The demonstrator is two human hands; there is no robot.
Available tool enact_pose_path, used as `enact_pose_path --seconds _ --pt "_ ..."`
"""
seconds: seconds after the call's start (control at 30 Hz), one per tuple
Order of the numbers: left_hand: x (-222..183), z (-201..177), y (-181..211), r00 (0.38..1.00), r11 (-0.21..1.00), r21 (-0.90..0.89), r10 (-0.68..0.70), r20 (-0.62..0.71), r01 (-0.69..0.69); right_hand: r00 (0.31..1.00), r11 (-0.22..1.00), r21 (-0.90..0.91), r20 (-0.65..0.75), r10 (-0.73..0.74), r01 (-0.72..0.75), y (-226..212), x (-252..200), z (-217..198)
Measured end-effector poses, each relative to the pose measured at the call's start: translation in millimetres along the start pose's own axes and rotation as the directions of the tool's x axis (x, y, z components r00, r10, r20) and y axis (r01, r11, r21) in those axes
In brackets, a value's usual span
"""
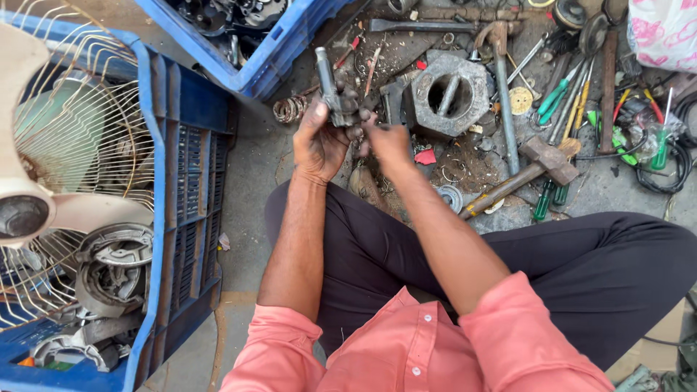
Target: The person sits on the floor and uses a hammer and metal rod to strike and shape a cylindrical metal part held in a vise. They repeatedly adjust the part, strike it, and inspect it before placing it into a blue crate. The person also handles a fan blade and other metal components.
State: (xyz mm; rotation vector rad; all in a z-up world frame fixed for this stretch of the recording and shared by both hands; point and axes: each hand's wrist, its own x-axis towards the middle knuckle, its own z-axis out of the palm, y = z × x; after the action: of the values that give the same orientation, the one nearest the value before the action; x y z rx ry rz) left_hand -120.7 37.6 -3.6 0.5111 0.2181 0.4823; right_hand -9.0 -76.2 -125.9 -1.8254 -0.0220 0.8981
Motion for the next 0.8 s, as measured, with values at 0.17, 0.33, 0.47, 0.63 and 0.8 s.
enact_pose_path --seconds 0.17,0.33,0.47,0.63,0.8 --pt "0 6 1 0.999 0.989 -0.136 -0.053 0.001 0.053 0.955 0.935 0.268 0.242 0.17 -0.234 -12 -39 -75" --pt "-18 23 -3 0.986 0.947 -0.282 -0.135 0.092 0.156 0.904 0.873 0.396 0.413 0.108 -0.285 -7 -90 -131" --pt "-40 50 -8 0.982 0.953 -0.246 -0.161 0.096 0.18 0.954 0.935 0.316 0.293 0.065 -0.161 -3 -110 -164" --pt "-63 96 -5 0.978 0.978 0.022 -0.206 0.022 0.205 0.995 0.99 0.117 0.04 -0.09 0.084 -3 -129 -201" --pt "-84 143 -27 0.984 0.815 0.552 -0.144 -0.101 0.175 0.928 0.882 0.47 0.313 -0.204 0.035 -11 -160 -230"
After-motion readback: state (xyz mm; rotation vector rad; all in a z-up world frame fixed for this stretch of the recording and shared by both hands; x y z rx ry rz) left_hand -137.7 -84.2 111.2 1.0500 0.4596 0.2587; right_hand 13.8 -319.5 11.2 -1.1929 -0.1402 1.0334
